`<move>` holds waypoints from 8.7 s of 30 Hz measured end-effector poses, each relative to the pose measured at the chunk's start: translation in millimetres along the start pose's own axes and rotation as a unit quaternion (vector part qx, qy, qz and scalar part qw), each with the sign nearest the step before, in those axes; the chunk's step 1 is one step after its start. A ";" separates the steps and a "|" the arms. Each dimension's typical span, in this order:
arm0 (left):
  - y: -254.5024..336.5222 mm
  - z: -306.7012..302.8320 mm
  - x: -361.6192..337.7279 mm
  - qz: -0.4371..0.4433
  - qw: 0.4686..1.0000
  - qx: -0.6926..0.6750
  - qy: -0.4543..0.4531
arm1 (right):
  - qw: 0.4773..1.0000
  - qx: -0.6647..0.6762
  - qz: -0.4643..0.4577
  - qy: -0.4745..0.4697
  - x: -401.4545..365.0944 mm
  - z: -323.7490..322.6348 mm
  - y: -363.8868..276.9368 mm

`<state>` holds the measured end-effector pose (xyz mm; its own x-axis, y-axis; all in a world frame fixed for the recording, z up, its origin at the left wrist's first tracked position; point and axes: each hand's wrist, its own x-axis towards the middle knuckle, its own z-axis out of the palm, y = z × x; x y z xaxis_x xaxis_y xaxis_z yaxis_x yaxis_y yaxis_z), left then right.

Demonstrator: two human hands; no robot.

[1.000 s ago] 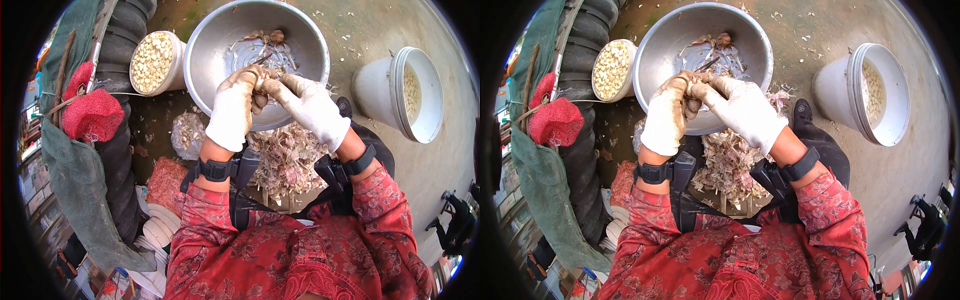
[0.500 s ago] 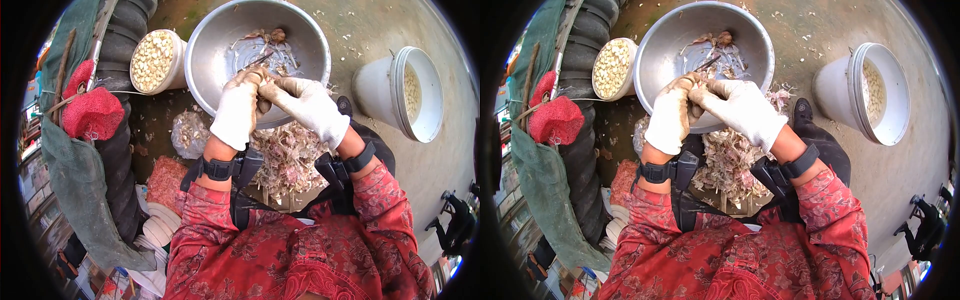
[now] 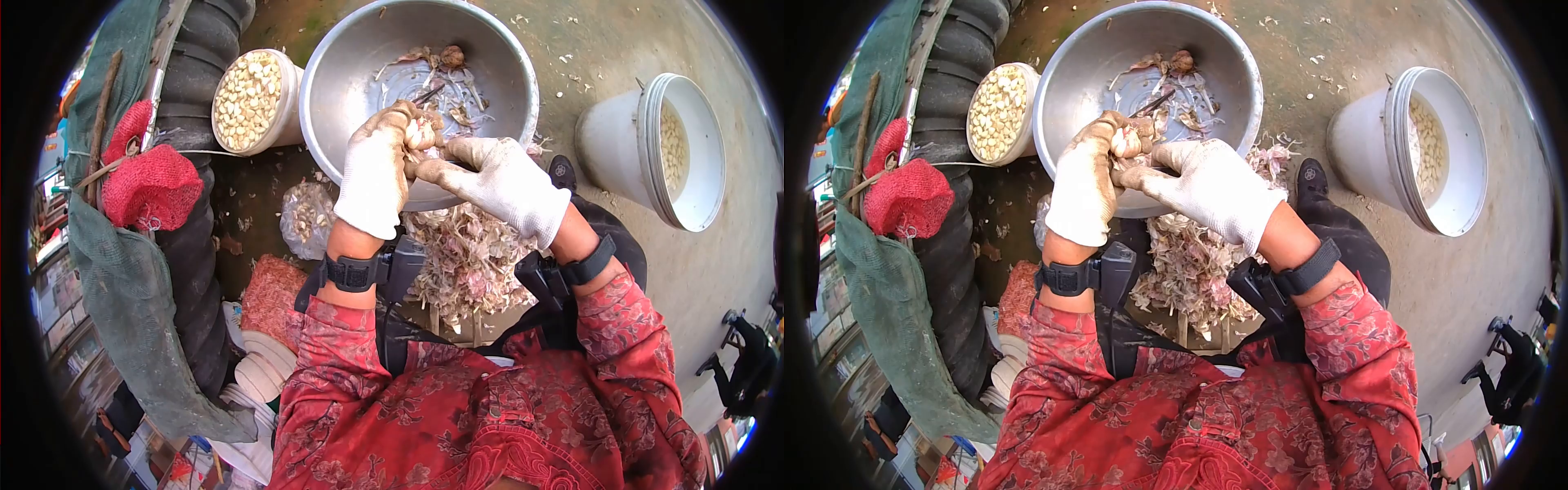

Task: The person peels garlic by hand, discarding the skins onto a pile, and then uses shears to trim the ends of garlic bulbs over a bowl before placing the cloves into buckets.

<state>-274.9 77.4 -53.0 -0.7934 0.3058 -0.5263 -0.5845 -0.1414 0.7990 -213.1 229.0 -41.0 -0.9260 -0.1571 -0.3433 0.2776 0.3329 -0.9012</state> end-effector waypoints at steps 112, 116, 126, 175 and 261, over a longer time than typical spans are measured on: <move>-5.8 -6.9 -10.5 0.067 0.989 0.119 -0.053 | 0.974 0.219 0.034 0.042 2.3 11.4 6.4; 5.6 -2.5 -8.6 -0.104 0.984 -0.120 -0.077 | 0.970 0.234 0.036 0.051 4.1 11.2 13.5; -7.4 -19.7 -5.4 -0.156 0.965 -0.164 -0.131 | 0.944 0.327 0.007 0.028 7.8 18.2 14.1; -11.6 -16.4 -14.6 0.036 0.980 0.136 -0.143 | 0.996 -0.007 -0.091 0.014 -1.6 15.6 10.4; 1.2 -4.8 -9.2 0.091 0.989 0.112 -0.040 | 0.880 0.467 0.068 0.052 35.8 16.9 8.6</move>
<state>-269.1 69.8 -48.5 -0.8609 0.3694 -0.3499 -0.3737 0.0076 0.9275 -239.5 210.5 -65.5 -0.8729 -0.0733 -0.4823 0.4323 -0.5744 -0.6951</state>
